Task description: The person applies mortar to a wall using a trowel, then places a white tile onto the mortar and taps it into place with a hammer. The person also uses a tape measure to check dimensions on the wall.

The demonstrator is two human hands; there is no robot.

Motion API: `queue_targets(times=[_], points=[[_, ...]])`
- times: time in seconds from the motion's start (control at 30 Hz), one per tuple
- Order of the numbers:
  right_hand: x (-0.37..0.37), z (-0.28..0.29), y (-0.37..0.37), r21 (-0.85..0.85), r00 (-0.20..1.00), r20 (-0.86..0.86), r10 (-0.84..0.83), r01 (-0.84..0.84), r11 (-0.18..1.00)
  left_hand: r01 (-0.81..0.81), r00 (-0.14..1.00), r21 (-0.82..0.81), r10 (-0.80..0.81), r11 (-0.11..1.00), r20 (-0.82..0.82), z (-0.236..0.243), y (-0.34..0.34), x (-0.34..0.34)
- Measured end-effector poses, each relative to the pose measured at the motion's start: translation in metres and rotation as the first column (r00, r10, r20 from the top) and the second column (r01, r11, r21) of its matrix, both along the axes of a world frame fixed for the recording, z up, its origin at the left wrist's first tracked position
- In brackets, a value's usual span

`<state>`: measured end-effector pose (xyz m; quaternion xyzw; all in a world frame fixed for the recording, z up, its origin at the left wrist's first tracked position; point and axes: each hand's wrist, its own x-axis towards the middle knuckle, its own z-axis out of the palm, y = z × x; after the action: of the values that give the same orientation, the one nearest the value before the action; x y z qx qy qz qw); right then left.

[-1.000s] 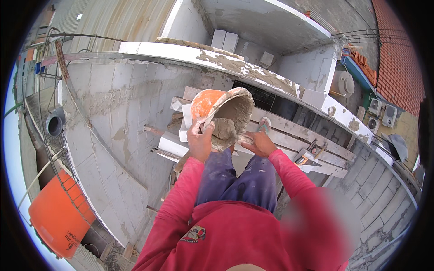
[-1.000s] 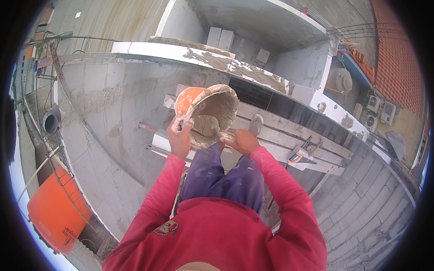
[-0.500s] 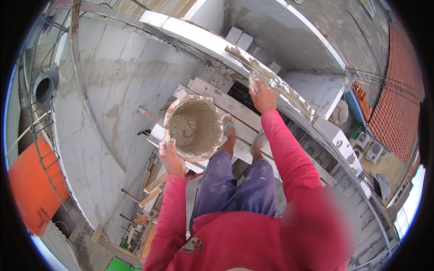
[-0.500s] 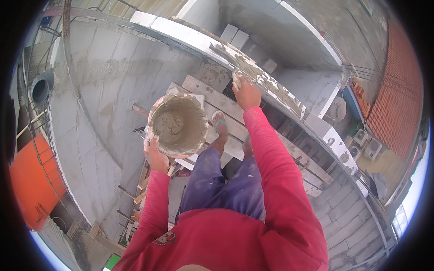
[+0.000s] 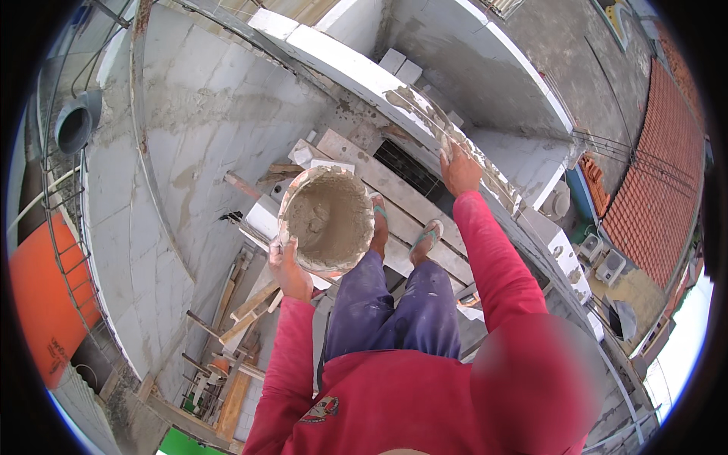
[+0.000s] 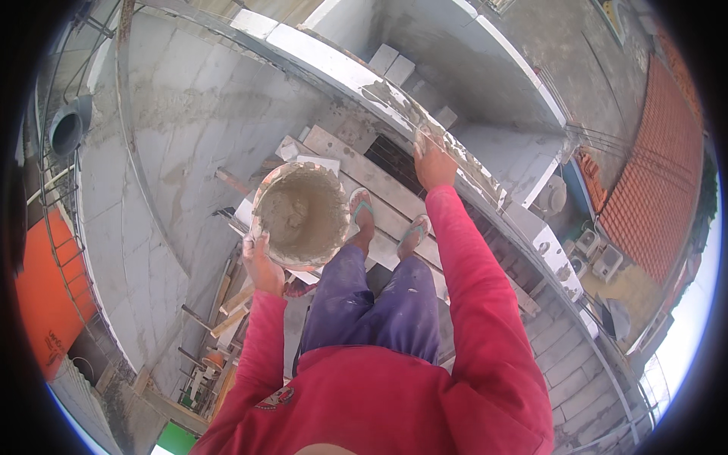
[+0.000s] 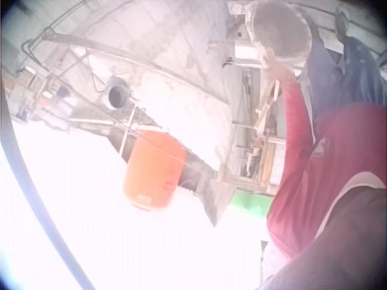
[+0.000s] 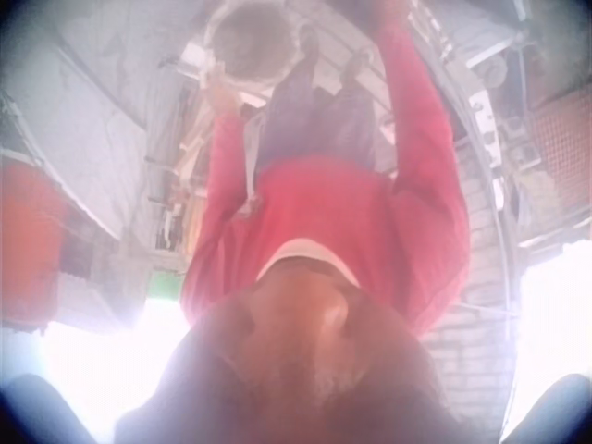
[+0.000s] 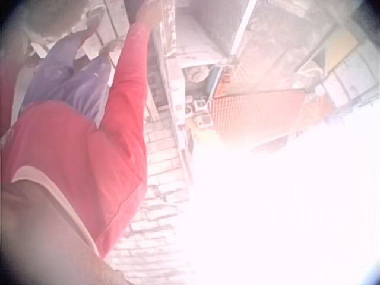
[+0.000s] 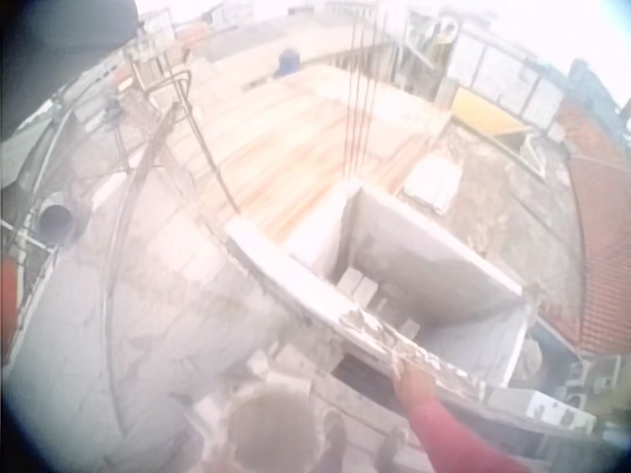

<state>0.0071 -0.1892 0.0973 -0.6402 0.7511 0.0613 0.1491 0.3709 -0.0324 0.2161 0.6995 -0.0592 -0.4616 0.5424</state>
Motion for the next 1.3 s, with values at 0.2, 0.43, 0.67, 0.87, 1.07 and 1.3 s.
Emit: queue_targets(times=[0.2,0.43,0.67,0.87,1.07,1.3], points=[[-0.012,0.073,0.111,-0.069,0.926,0.379,0.005,0.023,0.997,0.139,0.99,-0.01,-0.138,0.99,0.037,0.018,-0.013,-0.028],[-0.01,0.186,0.185,0.127,0.913,0.307,0.267,-0.318,0.94,0.44,0.865,0.105,-0.453,0.892,0.217,0.073,-0.021,-0.088],[-0.006,0.218,0.149,0.146,0.92,0.241,0.309,-0.349,0.926,0.833,0.384,0.005,-0.584,0.554,0.715,0.152,-0.008,-0.158],[-0.047,0.227,0.189,0.153,0.828,0.51,0.233,-0.354,0.923,0.807,0.576,-0.147,-0.705,0.573,0.415,0.2,-0.024,-0.179],[-0.075,0.22,0.228,0.127,0.768,0.639,0.027,-0.141,0.982,0.574,0.799,-0.327,-0.601,0.751,0.021,0.142,-0.031,-0.165],[-0.111,0.209,0.286,0.244,0.644,0.647,-0.408,0.332,0.911,0.429,0.857,-0.261,-0.481,0.865,-0.184,0.124,-0.056,-0.166]])
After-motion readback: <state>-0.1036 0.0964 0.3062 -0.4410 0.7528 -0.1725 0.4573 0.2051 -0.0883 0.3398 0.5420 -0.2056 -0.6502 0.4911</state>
